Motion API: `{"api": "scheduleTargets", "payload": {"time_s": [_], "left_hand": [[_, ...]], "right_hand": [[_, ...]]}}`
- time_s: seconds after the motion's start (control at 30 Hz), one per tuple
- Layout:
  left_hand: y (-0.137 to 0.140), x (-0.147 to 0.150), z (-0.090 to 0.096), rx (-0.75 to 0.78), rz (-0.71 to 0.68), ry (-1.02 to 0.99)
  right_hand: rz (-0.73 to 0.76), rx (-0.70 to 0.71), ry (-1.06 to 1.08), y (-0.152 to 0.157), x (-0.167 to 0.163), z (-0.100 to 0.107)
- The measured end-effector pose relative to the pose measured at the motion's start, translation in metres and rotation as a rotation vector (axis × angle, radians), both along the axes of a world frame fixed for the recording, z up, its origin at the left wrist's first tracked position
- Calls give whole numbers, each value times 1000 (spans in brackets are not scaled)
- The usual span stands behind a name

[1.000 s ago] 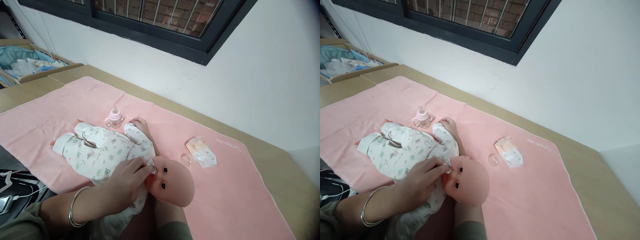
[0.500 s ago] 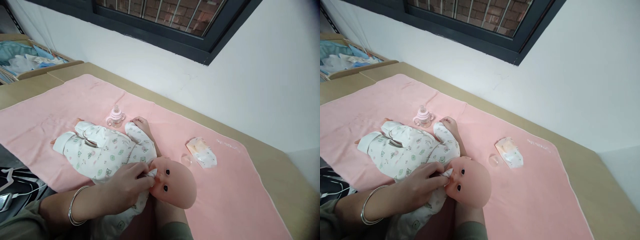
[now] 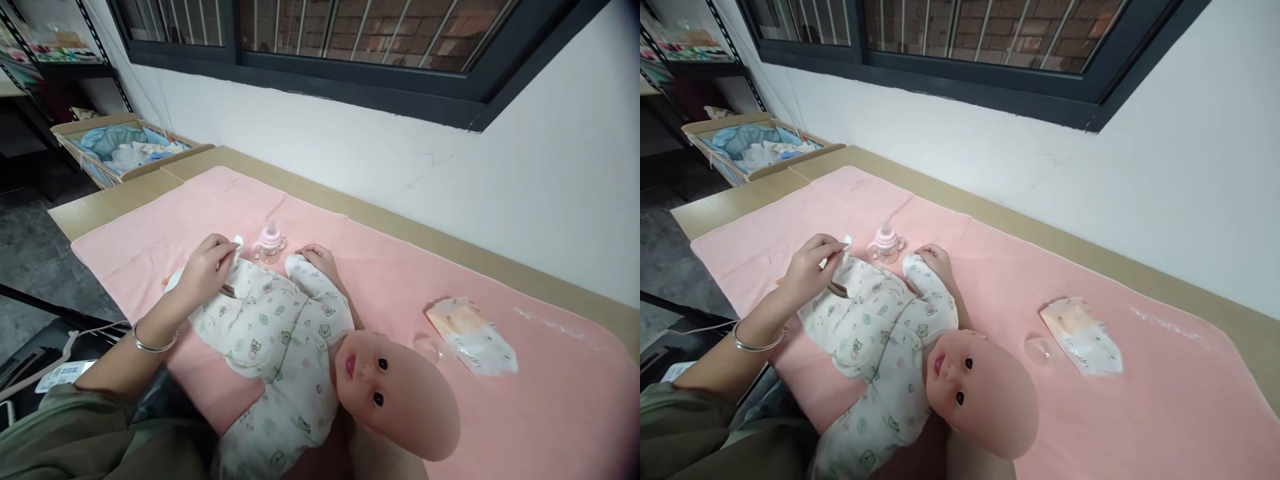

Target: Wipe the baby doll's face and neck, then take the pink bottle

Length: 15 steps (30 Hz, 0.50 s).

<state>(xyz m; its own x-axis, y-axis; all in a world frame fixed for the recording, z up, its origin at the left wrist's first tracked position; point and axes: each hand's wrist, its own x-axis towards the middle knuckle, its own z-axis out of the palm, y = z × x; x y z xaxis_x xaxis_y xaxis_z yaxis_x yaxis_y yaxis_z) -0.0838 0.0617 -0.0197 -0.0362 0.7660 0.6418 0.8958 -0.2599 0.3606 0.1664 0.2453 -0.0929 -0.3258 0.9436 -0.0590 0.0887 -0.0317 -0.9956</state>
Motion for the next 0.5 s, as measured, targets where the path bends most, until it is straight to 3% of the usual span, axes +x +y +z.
{"api": "scheduleTargets", "payload": {"time_s": [0.1,0.2,0.3,0.33,0.5], "left_hand": [[-1,-16,-10,-106,5,1],[-30,-20,-23,-121,-78,-45],[-89,-17,-46,32,-270,-244],[-113,-14,-57,38,-273,-285],[-227,0,-136,-125,-96,-467]], "right_hand": [[-19,-18,40,3,-1,-3],[-34,-41,45,4,0,-5],[-61,-46,29,-1,2,-2],[-80,-57,3,-4,2,1],[-153,-59,-177,-15,6,13]]}}
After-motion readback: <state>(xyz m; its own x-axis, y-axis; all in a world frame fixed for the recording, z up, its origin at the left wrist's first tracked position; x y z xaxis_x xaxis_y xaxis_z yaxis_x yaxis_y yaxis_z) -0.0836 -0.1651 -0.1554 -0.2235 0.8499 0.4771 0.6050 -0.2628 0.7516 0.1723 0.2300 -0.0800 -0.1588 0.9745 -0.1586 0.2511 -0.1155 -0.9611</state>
